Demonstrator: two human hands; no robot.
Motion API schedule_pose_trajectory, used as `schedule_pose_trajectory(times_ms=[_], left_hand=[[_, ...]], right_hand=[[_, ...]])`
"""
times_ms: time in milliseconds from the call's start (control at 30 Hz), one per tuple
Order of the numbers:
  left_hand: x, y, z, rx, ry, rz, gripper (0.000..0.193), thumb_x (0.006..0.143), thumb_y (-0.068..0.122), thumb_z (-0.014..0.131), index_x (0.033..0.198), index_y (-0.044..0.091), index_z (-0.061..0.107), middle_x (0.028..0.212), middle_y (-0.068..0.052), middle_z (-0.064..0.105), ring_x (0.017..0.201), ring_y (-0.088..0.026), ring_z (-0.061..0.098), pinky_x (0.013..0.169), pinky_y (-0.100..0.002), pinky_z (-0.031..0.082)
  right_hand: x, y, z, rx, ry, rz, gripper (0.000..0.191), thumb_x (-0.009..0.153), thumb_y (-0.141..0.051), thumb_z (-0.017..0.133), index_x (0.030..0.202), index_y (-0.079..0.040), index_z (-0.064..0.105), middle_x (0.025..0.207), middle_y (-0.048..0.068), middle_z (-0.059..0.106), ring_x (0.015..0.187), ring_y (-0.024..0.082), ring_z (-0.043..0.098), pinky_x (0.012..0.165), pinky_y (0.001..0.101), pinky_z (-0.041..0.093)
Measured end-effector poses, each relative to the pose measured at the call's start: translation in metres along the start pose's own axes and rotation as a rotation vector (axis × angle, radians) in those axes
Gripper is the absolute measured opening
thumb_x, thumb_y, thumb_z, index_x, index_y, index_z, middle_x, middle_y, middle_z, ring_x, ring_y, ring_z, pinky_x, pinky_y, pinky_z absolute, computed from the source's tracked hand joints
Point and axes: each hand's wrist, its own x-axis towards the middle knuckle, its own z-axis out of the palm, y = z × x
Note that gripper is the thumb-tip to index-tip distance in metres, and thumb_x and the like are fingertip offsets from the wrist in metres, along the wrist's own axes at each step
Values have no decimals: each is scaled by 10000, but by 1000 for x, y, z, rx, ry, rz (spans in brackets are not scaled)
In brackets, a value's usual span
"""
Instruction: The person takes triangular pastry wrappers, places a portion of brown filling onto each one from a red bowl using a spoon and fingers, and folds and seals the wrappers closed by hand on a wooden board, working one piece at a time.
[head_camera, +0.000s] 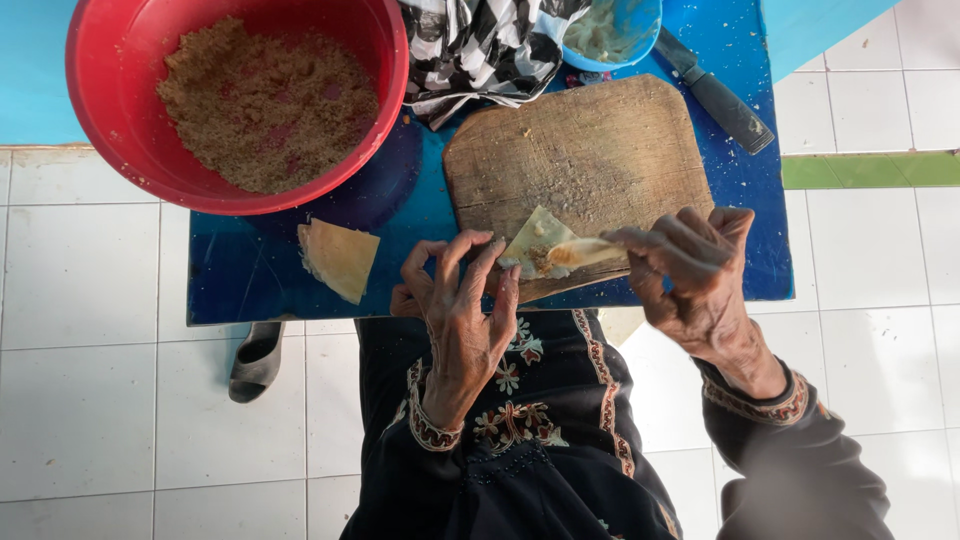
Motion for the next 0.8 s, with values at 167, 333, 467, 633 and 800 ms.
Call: schedule_pose_trajectory(times_ms=[167, 333, 467, 633, 800], left_hand=[[-1, -1, -1, -11, -8, 10, 311, 937, 234, 774, 1210, 103, 703, 1303, 15, 606, 1226, -269, 442, 959, -510, 247], [0, -1, -1, -40, -4, 10, 306, 938, 219, 769, 1213, 105, 698, 1310, 15, 604, 1231, -265, 457, 966, -507, 251], [-1, -2, 1, -43, 10, 2, 298, 927, 215, 786, 1197, 118, 708, 1282, 37, 619, 1219, -261, 471, 963, -498, 253], [-1, -3, 9, -68, 63, -13, 238, 911, 206, 797, 1126, 123, 737, 1254, 38, 642, 1219, -257, 480, 981, -492, 253], [0, -2, 12, -144, 91, -76, 269, 919, 239, 791, 1151, 116, 736, 1272, 46, 641, 1234, -262, 459, 1052, -452, 294]], right_hand=[[-1, -10, 7, -85, 4, -92, 322, 811, -114, 722, 1129, -154, 753, 754, -25, 511, 758, 188, 443, 885, 454, 224], [0, -6, 12, -66, -8, -83, 310, 847, -136, 731, 1156, -145, 743, 778, -6, 519, 778, 191, 435, 889, 458, 230], [2, -2, 9, 51, 1, 25, 243, 947, -49, 641, 1162, -133, 717, 741, -29, 528, 750, 147, 421, 904, 420, 236], [31, -3, 1, 358, 64, 77, 203, 1008, -64, 514, 1177, -51, 626, 791, -34, 579, 743, 57, 485, 952, 330, 333], [109, -13, 8, 664, 47, 43, 443, 1034, -446, 596, 1258, -64, 607, 714, -75, 481, 622, -32, 412, 537, 174, 262]])
